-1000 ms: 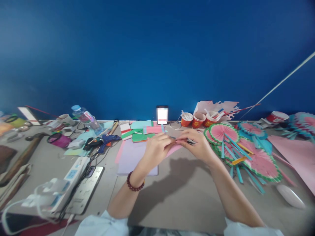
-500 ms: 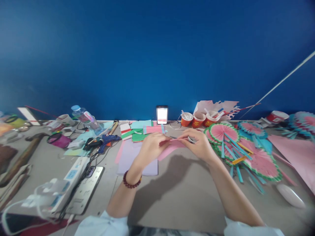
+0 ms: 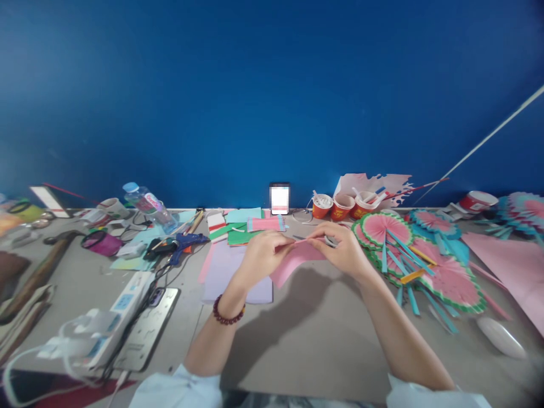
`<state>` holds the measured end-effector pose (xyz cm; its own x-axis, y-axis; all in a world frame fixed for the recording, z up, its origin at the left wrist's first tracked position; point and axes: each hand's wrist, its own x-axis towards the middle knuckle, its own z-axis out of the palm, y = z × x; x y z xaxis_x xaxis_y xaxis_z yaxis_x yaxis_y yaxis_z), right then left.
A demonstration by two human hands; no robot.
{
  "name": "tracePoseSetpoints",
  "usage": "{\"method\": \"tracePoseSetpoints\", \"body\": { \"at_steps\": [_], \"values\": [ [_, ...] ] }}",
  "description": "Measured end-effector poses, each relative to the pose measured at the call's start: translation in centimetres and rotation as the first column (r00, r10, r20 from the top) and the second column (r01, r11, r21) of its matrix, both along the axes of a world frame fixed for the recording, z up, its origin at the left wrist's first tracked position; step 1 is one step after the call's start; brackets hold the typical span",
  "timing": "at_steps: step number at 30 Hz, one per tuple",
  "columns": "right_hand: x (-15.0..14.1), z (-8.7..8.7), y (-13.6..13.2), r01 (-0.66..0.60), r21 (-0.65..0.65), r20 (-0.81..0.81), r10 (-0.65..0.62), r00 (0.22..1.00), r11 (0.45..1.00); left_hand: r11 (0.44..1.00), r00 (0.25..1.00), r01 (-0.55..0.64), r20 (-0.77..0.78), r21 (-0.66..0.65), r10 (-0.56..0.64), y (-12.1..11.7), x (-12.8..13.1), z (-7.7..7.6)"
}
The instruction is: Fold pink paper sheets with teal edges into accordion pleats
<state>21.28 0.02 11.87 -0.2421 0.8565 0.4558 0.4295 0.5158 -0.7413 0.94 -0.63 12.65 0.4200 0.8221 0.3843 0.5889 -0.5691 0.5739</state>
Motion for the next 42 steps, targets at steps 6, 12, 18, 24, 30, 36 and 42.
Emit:
{"method": "tracePoseSetpoints", "body": {
  "at_steps": [6, 12, 18, 24, 30, 36, 42],
  "values": [
    [0.1, -0.1, -0.2, 0.024, 0.071, 0.153, -0.035, 0.988, 0.997, 0.999, 0.994, -0.023, -0.104, 0.030, 0.026, 0.1, 0.5, -0.7],
    [0.1, -0.3, -0.2, -0.023, 0.156, 0.229, -0.014, 0.973, 0.987, 0.999, 0.989, 0.050, -0.142, 0.018, -0.047, 0.2, 0.9, -0.8],
    [0.3, -0.3, -0.1, 0.005, 0.101, 0.168, -0.022, 0.985, 0.995, 0.999, 0.996, 0.049, -0.068, -0.016, -0.050, 0.3, 0.1, -0.2],
    [0.4, 0.0, -0.2, 0.019, 0.030, 0.158, -0.024, 0.987, 0.999, 0.996, 0.997, 0.062, 0.051, -0.066, -0.059, 0.5, -0.2, -0.2],
    [0.4, 0.2, -0.3, 0.003, 0.004, 0.149, -0.004, 0.989, 1.000, 0.988, 0.989, 0.059, 0.144, -0.141, -0.039, 0.4, -0.1, -0.3],
    [0.3, 0.2, -0.4, 0.008, 0.022, 0.174, -0.011, 0.985, 1.000, 0.991, 0.987, 0.040, 0.160, -0.124, -0.020, 0.3, 0.0, -0.4],
    [0.0, 0.1, -0.9, 0.042, 0.196, 0.288, -0.098, 0.953, 0.980, 0.996, 0.995, -0.080, 0.065, 0.048, 0.076, 0.3, 0.7, -1.0]
  ]
}}
